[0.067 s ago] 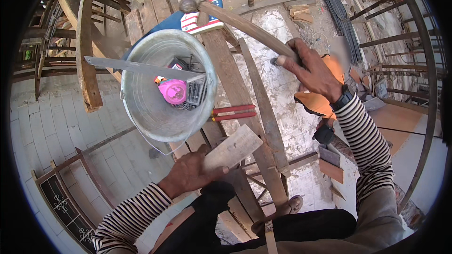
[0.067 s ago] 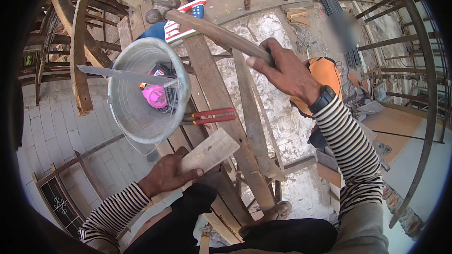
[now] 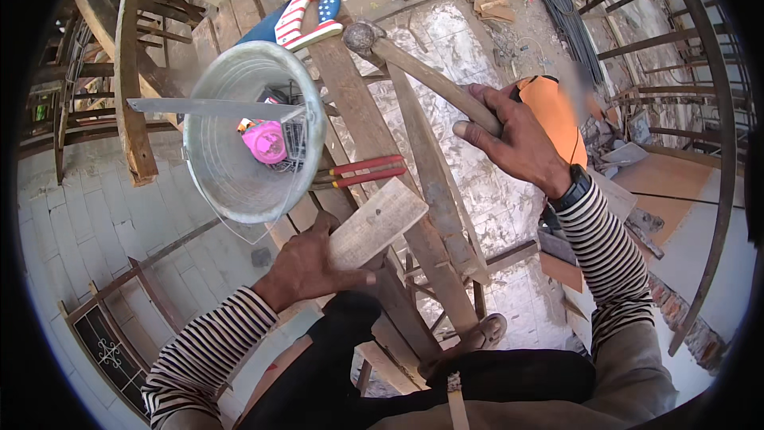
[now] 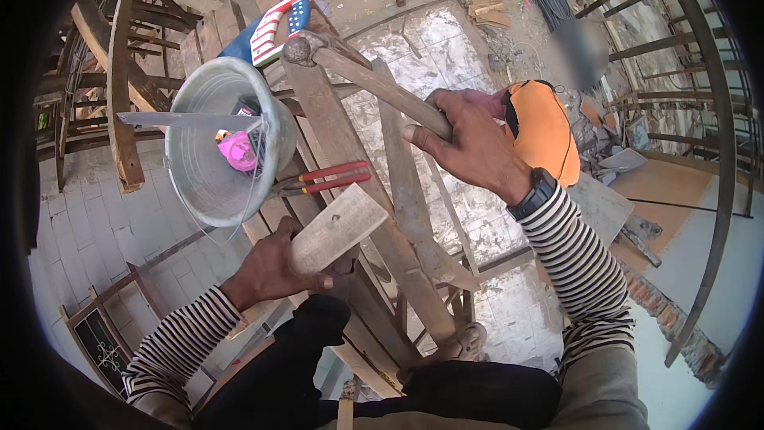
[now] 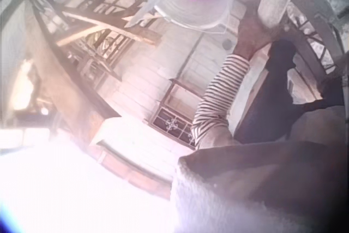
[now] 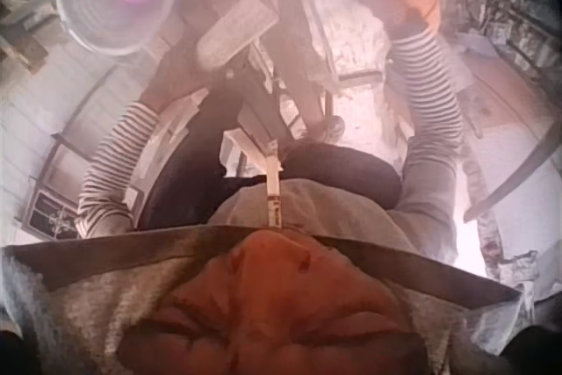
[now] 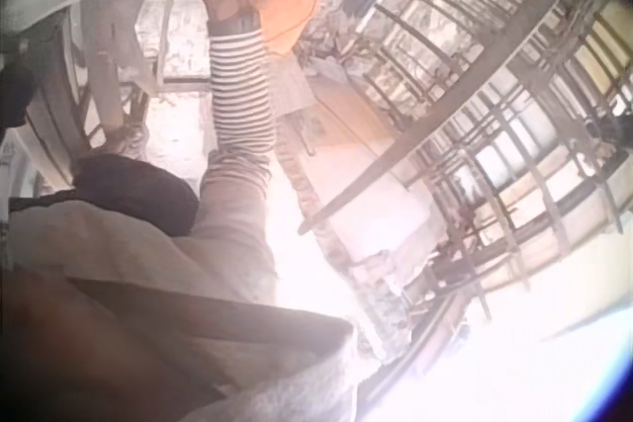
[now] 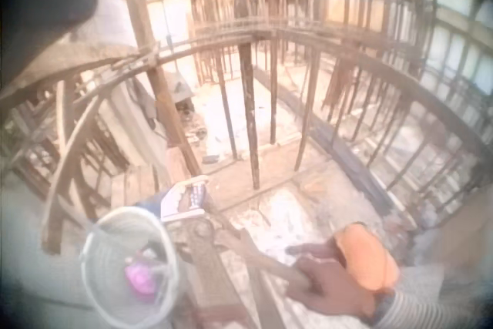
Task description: The person uses pliers to remove nails from a wooden plank and then hammers nails into it to attach it to a wooden frame. They repeatedly retrieve nails from a bucket and secure the plank while another person stands nearby.
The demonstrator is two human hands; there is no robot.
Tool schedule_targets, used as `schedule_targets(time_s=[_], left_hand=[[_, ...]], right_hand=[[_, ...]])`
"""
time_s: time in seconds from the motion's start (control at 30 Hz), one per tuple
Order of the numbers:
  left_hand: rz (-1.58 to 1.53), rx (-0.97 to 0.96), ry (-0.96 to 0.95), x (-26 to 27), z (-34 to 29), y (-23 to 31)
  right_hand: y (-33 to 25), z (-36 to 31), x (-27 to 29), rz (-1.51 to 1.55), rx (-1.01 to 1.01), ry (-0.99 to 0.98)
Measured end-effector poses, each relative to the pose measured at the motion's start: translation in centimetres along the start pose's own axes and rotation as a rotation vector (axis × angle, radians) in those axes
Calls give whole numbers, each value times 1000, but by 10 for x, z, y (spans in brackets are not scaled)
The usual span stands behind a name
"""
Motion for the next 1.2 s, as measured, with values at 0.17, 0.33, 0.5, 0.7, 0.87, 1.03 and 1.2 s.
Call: schedule_targets(time_s=[0.17,0.33,0.5,0.7,0.87,1.03,1.2], left_hand=[[151,-234,103,-23,28,41],[413,-269,78,-41,69,76],[533,-238,33,-58,99,92],[504,-175,-25,-73,117,89],[437,-125,-63,-77,117,88],[497,-179,-36,-72,99,93],[568,-212,26,-73,95,102]], right_hand=[[25,-126,17,58,-211,-59],[0,-226,25,135,-355,54],[2,-280,0,219,-484,107],[8,-296,-28,173,-563,30],[13,-288,-31,231,-561,103],[1,-272,-23,265,-445,158],[26,-276,-50,168,-596,32]])
Point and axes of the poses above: each hand's wrist, its own z-axis towards the middle knuckle, its own x-axis out of the back of the hand, y = z × x, the point moved 4 cm from there along z, towards the middle knuckle, and after that the axes turned 5 degrees about z, right-handed, at the moved point
